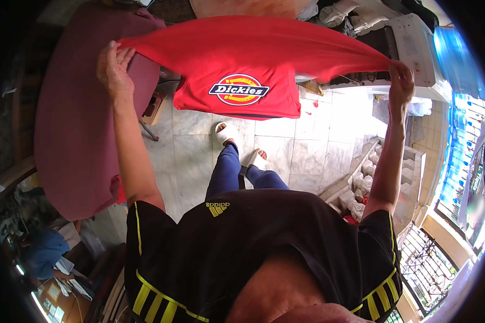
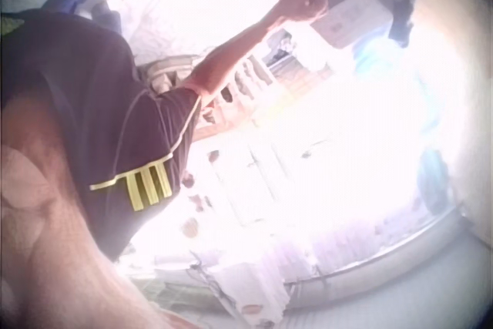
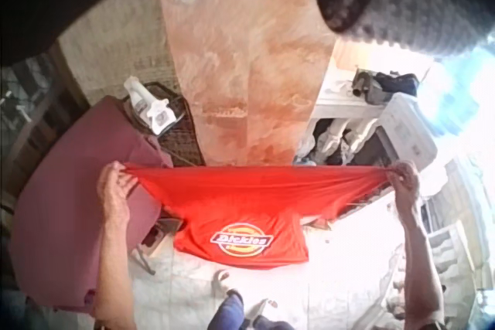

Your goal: The person irons a red t-shirt on a pink ironing board. They smooth the fabric with their hands and move the iron across the shirt's body and sleeves, flipping the garment to treat different sections.

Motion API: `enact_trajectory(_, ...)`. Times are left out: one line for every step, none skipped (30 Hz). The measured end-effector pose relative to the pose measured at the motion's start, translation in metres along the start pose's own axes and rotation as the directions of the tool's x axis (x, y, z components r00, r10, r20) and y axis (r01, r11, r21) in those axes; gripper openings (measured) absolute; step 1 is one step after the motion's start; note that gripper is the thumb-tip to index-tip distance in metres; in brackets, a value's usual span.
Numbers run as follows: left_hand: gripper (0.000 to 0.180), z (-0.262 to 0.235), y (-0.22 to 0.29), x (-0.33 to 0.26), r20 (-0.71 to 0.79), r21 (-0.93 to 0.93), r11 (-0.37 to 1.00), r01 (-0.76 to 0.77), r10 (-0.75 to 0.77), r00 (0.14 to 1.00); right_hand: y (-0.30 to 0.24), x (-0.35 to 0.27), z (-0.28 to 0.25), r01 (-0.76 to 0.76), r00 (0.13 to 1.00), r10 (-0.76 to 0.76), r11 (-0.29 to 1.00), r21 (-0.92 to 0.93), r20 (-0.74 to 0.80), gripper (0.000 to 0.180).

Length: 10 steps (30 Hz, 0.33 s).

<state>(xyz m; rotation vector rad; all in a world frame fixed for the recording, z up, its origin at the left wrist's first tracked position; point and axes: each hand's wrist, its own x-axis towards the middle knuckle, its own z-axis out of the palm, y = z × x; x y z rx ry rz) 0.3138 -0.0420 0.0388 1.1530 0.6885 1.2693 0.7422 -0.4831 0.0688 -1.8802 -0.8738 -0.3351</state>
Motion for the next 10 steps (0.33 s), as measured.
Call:
enact_trajectory(0.012,0.009,0.006,-0.008,-0.044,0.039,0.998,-0.059,0.061,0.997,0.001,-0.010,-0.003,-0.004,1.000,0.006,0.995,-0.101,0.019,0.016)
enact_trajectory(0.013,0.010,0.007,-0.017,-0.086,0.081,0.990,-0.115,0.122,0.989,0.006,-0.022,-0.006,-0.004,0.999,0.012,0.980,-0.201,0.039,0.016)
enact_trajectory(0.016,0.005,0.003,-0.025,-0.142,0.116,0.986,-0.117,0.133,0.981,0.011,-0.037,-0.008,-0.005,0.998,0.022,0.954,-0.300,0.055,0.016)
enact_trajectory(0.019,-0.003,-0.006,-0.034,-0.197,0.153,0.982,-0.113,0.142,0.970,0.018,-0.057,-0.002,0.016,0.997,0.008,0.955,-0.295,0.078,0.015)
enact_trajectory(0.022,-0.009,-0.020,-0.044,-0.246,0.186,0.977,-0.102,0.147,0.958,0.028,-0.082,0.006,0.032,0.995,-0.003,0.954,-0.297,0.097,0.015)
enact_trajectory(0.021,-0.016,-0.038,-0.058,-0.245,0.180,0.978,-0.108,0.151,0.958,0.040,-0.108,0.015,-0.027,0.992,0.058,0.964,-0.263,0.112,0.016)
enact_trajectory(0.021,-0.024,-0.058,-0.074,-0.245,0.179,0.977,-0.117,0.160,0.956,0.055,-0.133,0.028,-0.088,0.984,0.119,0.971,-0.224,0.130,0.016)
enact_trajectory(0.020,-0.033,-0.084,-0.089,-0.248,0.178,0.976,-0.125,0.168,0.954,0.072,-0.155,0.043,-0.134,0.971,0.174,0.963,-0.232,0.163,0.016)
enact_trajectory(0.022,-0.049,-0.117,-0.100,-0.252,0.156,0.979,-0.127,0.164,0.954,0.087,-0.179,0.057,-0.181,0.953,0.232,0.953,-0.243,0.197,0.016)
enact_trajectory(0.024,-0.075,-0.152,-0.114,-0.271,0.150,0.980,-0.131,0.168,0.948,0.097,-0.186,0.065,-0.185,0.944,0.241,0.952,-0.242,0.224,0.016)
